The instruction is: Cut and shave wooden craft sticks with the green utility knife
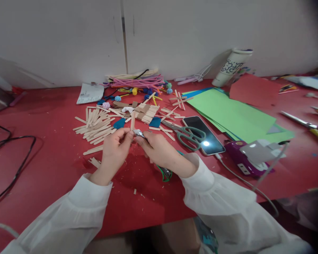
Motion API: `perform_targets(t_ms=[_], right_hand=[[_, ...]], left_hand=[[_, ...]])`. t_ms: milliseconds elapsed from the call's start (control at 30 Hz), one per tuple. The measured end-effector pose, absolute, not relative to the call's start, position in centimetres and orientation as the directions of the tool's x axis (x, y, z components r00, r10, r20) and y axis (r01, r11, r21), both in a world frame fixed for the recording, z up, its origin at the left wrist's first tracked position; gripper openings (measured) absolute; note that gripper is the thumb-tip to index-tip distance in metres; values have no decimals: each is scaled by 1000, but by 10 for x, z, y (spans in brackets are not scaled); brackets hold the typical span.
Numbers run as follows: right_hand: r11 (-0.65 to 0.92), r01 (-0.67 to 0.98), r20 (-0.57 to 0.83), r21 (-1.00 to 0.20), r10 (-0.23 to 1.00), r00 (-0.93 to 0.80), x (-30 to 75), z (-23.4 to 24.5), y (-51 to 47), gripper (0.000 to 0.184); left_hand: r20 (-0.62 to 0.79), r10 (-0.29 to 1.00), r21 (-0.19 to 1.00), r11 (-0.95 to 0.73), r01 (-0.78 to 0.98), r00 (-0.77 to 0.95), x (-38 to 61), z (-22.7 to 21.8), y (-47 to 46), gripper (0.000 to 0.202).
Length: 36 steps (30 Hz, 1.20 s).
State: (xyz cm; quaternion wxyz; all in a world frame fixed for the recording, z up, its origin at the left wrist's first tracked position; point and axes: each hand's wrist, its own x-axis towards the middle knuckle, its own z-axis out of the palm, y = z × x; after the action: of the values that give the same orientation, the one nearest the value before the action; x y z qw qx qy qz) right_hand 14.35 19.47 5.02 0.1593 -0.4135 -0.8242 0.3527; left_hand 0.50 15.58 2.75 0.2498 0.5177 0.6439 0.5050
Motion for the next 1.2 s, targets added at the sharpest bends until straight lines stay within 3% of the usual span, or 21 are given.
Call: perform_targets(t_ms=[267, 533, 767, 933, 1200], right_hand=[[475, 594, 52, -649, 807, -588, 144, 48, 196, 23], [487, 635, 16, -600, 801, -599, 143, 47, 197, 22], [493, 660, -17, -566, 794, -608, 145, 51, 195, 24], [514, 653, -22, -556, 777, -630, 146, 52, 195, 24], [614, 686, -29, -391, 737, -676, 148, 51, 196, 29]], left_hand=[[174, 927, 939, -56, 339, -331, 7, 25, 157, 26], [162, 921, 936, -30, 351, -355, 8, 26, 156, 29], [238, 926, 874, -73, 480, -292, 5, 24, 156, 23], [184, 948, 891, -48, 452, -262, 1, 25, 158, 22], [113, 965, 895, 5, 446, -236, -3, 32, 159, 19]])
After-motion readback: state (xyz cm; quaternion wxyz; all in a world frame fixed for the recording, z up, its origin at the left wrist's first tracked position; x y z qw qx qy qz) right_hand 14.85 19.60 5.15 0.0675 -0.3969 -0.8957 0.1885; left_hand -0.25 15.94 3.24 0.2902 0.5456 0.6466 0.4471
